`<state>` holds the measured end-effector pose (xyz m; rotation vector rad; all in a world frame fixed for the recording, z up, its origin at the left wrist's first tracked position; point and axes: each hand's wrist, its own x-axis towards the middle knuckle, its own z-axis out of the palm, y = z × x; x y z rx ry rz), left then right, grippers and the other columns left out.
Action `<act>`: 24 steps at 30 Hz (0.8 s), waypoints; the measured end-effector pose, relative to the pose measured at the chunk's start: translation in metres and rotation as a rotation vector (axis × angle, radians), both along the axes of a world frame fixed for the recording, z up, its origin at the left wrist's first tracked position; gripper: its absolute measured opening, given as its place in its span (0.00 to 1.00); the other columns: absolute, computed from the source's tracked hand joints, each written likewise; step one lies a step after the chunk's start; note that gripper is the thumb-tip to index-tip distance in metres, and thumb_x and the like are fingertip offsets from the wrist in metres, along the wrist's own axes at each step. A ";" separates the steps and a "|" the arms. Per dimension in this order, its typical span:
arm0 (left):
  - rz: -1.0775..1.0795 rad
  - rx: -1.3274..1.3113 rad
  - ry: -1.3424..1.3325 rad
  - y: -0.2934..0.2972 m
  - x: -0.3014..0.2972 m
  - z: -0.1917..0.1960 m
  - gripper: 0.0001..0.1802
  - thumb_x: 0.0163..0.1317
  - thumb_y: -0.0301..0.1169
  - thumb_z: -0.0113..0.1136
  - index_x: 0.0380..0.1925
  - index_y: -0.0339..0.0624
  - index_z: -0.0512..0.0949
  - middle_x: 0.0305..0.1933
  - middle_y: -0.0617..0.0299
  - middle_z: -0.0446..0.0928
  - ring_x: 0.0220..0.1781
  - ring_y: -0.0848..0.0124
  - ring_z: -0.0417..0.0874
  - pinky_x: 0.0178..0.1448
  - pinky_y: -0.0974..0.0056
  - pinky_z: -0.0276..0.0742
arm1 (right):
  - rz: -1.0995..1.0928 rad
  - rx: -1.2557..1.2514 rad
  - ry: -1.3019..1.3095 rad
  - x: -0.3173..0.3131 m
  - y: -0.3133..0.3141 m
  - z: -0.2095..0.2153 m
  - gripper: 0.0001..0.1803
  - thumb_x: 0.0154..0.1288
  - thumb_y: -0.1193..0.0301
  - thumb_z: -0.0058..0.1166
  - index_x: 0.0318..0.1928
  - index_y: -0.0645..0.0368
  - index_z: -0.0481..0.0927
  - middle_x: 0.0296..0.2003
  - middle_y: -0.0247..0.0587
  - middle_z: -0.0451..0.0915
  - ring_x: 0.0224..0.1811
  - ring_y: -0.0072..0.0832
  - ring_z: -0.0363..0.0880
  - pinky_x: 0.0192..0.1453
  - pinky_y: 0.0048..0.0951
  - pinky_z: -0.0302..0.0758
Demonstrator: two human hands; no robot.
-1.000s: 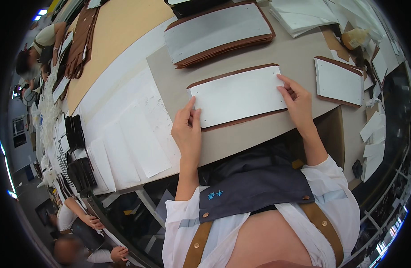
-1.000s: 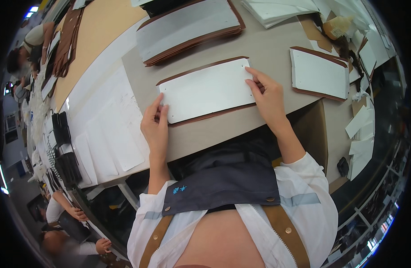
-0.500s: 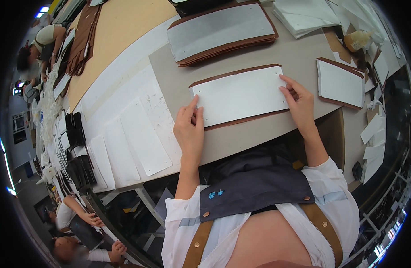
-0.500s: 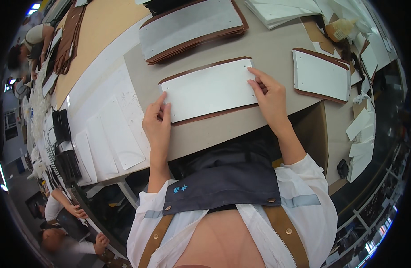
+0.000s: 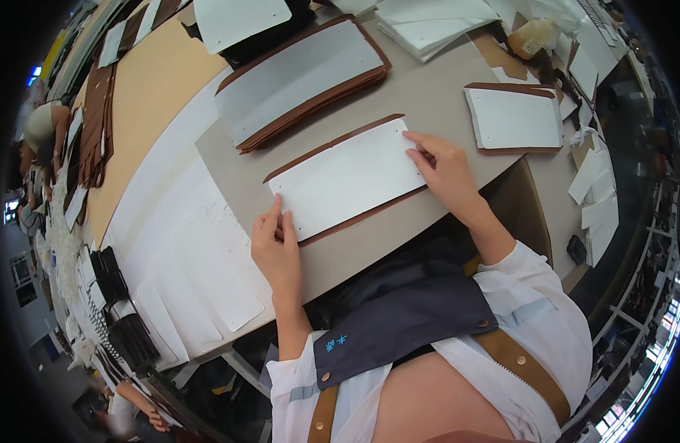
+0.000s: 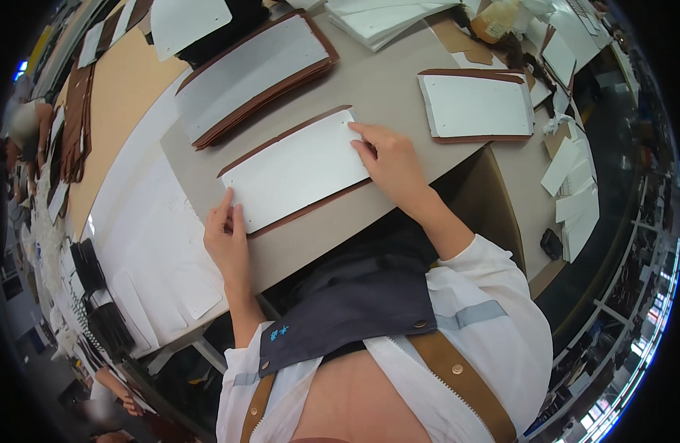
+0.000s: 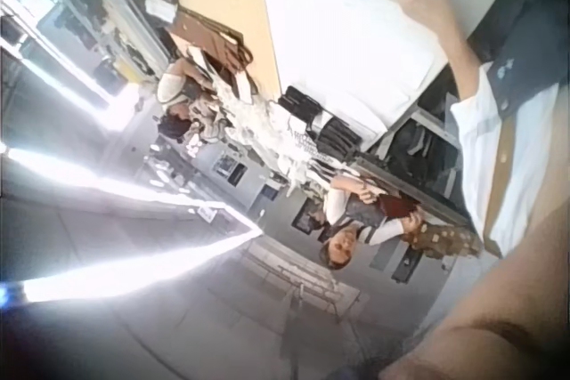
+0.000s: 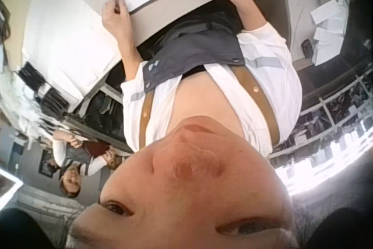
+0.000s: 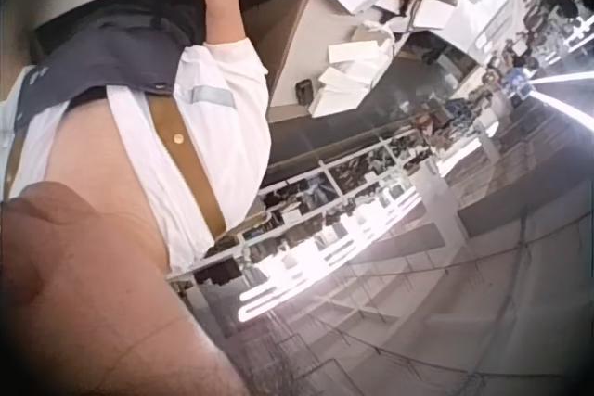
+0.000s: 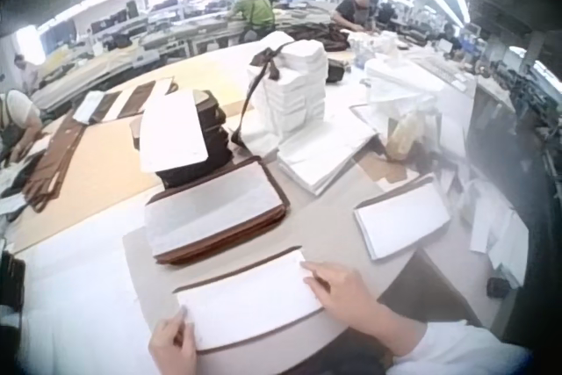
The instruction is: The person applies glue from a bottle onto white rectangular sheets and places them onto brown rectangular sheets. They press the combined sheets together and stack them on the table. The process is repeated for multiple units in a factory setting.
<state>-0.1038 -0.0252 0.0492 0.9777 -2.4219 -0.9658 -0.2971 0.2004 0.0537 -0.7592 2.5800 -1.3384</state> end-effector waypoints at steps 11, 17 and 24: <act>-0.015 -0.005 0.024 0.000 -0.001 -0.002 0.19 0.67 0.24 0.63 0.58 0.46 0.84 0.30 0.65 0.72 0.26 0.76 0.68 0.32 0.68 0.69 | 0.009 0.004 0.066 -0.001 0.001 -0.004 0.16 0.67 0.78 0.61 0.55 0.64 0.84 0.30 0.45 0.79 0.27 0.29 0.73 0.35 0.30 0.74; -0.017 -0.012 0.020 -0.001 0.001 -0.005 0.19 0.68 0.24 0.64 0.58 0.47 0.85 0.30 0.66 0.72 0.26 0.76 0.68 0.33 0.68 0.69 | 0.011 0.021 0.105 -0.001 0.000 -0.004 0.16 0.67 0.78 0.60 0.55 0.65 0.83 0.31 0.47 0.79 0.27 0.33 0.74 0.36 0.32 0.74; -0.015 -0.008 0.017 0.000 0.000 -0.004 0.19 0.67 0.25 0.64 0.58 0.47 0.84 0.31 0.65 0.73 0.26 0.76 0.69 0.33 0.68 0.70 | 0.022 0.044 0.117 -0.001 0.000 -0.002 0.16 0.67 0.78 0.59 0.55 0.65 0.83 0.32 0.48 0.80 0.28 0.35 0.75 0.37 0.33 0.74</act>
